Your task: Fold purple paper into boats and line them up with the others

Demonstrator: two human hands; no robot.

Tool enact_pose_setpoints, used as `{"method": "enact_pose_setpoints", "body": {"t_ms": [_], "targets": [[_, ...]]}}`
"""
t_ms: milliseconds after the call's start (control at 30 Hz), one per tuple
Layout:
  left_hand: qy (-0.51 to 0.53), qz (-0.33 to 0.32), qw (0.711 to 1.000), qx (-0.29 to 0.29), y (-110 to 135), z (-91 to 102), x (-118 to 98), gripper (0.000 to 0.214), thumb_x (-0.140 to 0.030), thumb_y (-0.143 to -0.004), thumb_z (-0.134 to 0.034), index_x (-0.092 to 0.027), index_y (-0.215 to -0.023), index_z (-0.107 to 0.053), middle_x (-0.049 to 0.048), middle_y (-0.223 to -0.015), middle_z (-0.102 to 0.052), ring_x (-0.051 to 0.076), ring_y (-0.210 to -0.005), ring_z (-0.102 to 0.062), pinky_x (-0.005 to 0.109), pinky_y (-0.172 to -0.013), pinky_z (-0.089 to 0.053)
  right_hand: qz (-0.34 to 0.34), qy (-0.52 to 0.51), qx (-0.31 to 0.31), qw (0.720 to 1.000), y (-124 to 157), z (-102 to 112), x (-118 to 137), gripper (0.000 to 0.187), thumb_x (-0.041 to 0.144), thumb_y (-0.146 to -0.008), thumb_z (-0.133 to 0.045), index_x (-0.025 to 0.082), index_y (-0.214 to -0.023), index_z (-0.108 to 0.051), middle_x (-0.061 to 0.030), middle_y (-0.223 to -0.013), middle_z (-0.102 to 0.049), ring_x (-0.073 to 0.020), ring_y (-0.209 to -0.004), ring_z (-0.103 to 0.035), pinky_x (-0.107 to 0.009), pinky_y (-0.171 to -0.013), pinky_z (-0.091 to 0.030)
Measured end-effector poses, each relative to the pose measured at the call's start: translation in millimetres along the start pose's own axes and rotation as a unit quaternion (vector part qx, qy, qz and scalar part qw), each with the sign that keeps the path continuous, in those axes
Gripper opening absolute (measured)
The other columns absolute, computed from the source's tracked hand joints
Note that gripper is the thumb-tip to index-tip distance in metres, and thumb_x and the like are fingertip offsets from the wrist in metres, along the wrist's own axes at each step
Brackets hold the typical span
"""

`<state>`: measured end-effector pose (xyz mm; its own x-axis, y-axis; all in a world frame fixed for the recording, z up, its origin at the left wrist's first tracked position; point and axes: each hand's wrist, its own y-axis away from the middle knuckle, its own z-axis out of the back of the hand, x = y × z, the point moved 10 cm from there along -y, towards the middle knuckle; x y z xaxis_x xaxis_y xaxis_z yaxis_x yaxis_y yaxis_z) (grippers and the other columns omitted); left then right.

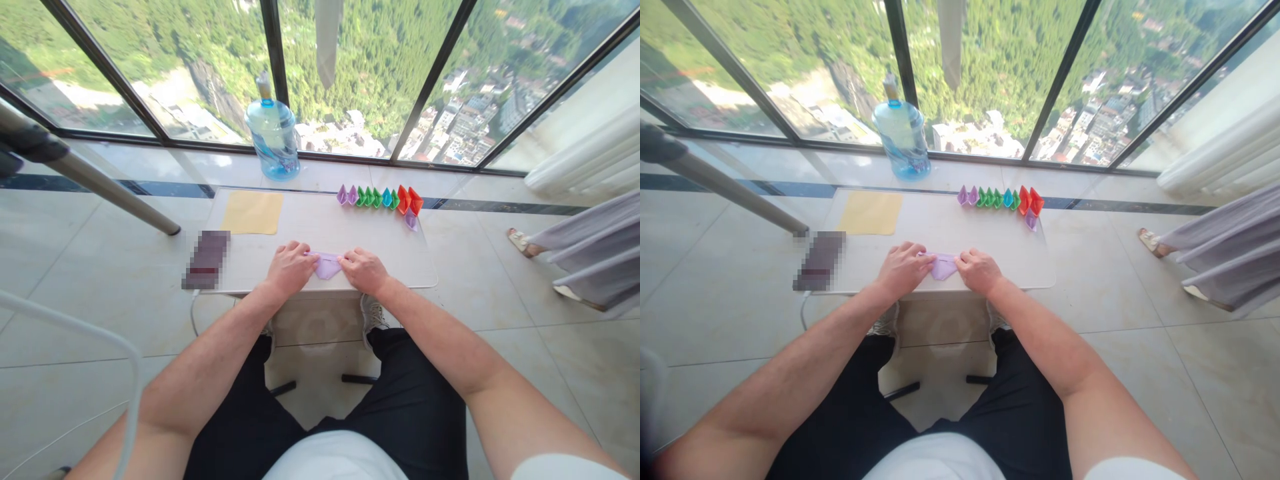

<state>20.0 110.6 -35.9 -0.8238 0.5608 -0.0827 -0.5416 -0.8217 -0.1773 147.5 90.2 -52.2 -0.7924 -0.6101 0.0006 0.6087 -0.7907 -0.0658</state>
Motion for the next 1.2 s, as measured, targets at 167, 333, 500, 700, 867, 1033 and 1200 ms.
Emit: {"method": "enact_pose_setpoints", "body": {"t_ms": [167, 333, 500, 700, 867, 1033, 1200], "targets": [[0.0, 0.029, 1.0, 0.001, 3.8, -1.6, 4.5, 0.029, -0.039, -0.098, -0.054, -0.029, -0.111, -0.077, 0.0101, -0.117, -0.069, 0.031, -0.11, -0.056, 0.046, -0.089, -0.042, -0.012, -0.011, -0.004, 1.0, 5.0, 5.1, 3.1, 0.043, 0.031, -0.104, -0.04, 0.008, -0.131, -0.066, -0.0172, -0.116, -0.068, -0.0275, -0.105, -0.053, -0.038, -0.091, -0.042], [0.001, 0.062, 0.998, -0.007, 8.3, 1.1, 13.8, 0.035, -0.049, -0.097, -0.055, -0.026, -0.11, -0.078, 0.0116, -0.117, -0.069, 0.032, -0.112, -0.056, 0.047, -0.09, -0.041, -0.052, 0.005, 0.006, 0.999, 6.9, 2.9, 2.6, 0.046, 0.032, -0.105, -0.036, 0.009, -0.132, -0.065, -0.018, -0.117, -0.067, -0.0298, -0.108, -0.052, -0.041, -0.086, -0.041], [-0.015, 0.103, 0.994, -0.012, 12.8, 5.4, 24.4, 0.042, -0.058, -0.092, -0.058, -0.022, -0.101, -0.078, 0.0134, -0.109, -0.07, 0.033, -0.109, -0.056, 0.047, -0.09, -0.04, -0.073, 0.015, 0.006, 0.997, 9.1, -0.5, 2.6, 0.047, 0.036, -0.105, -0.037, 0.008, -0.132, -0.064, -0.0182, -0.118, -0.068, -0.0315, -0.11, -0.052, -0.043, -0.087, -0.039], [-0.024, 0.117, 0.993, -0.014, 15.0, 3.1, 23.7, 0.046, -0.056, -0.093, -0.057, -0.018, -0.108, -0.077, 0.0167, -0.106, -0.071, 0.035, -0.107, -0.057, 0.049, -0.089, -0.04, -0.124, 0.018, 0.011, 0.992, 12.8, 0.2, -3.4, 0.049, 0.04, -0.104, -0.042, 0.006, -0.129, -0.065, -0.0206, -0.117, -0.068, -0.032, -0.111, -0.053, -0.042, -0.09, -0.04], [-0.015, 0.149, 0.989, -0.004, 11.9, 4.1, 22.5, 0.044, -0.054, -0.091, -0.059, -0.015, -0.101, -0.077, 0.0197, -0.108, -0.071, 0.037, -0.11, -0.059, 0.051, -0.094, -0.042, -0.214, 0.013, 0.005, 0.977, 22.6, 5.3, -25.2, 0.057, 0.057, -0.097, -0.052, 0.007, -0.113, -0.072, -0.0207, -0.108, -0.068, -0.0328, -0.108, -0.055, -0.04, -0.093, -0.043], [0.081, 0.048, 0.994, -0.054, 2.9, 6.9, -22.3, 0.054, -0.043, -0.098, -0.048, -0.014, -0.143, -0.057, 0.0174, -0.151, -0.054, 0.031, -0.14, -0.047, 0.048, -0.113, -0.037, -0.209, -0.007, 0.002, 0.978, 18.6, 5.3, -19.8, 0.046, 0.046, -0.1, -0.05, 0.01, -0.123, -0.069, -0.0185, -0.116, -0.067, -0.0301, -0.113, -0.055, -0.038, -0.096, -0.045], [0.092, 0.022, 0.995, 0.041, 3.0, -34.4, -47.5, 0.071, -0.052, -0.101, -0.036, -0.012, -0.16, -0.034, 0.0144, -0.166, -0.033, 0.03, -0.156, -0.026, 0.053, -0.126, -0.018, -0.206, -0.024, -0.006, 0.978, 22.8, 5.3, -21.2, 0.048, 0.046, -0.099, -0.05, 0.015, -0.132, -0.066, -0.0157, -0.125, -0.065, -0.0288, -0.116, -0.055, -0.04, -0.1, -0.045]]}}
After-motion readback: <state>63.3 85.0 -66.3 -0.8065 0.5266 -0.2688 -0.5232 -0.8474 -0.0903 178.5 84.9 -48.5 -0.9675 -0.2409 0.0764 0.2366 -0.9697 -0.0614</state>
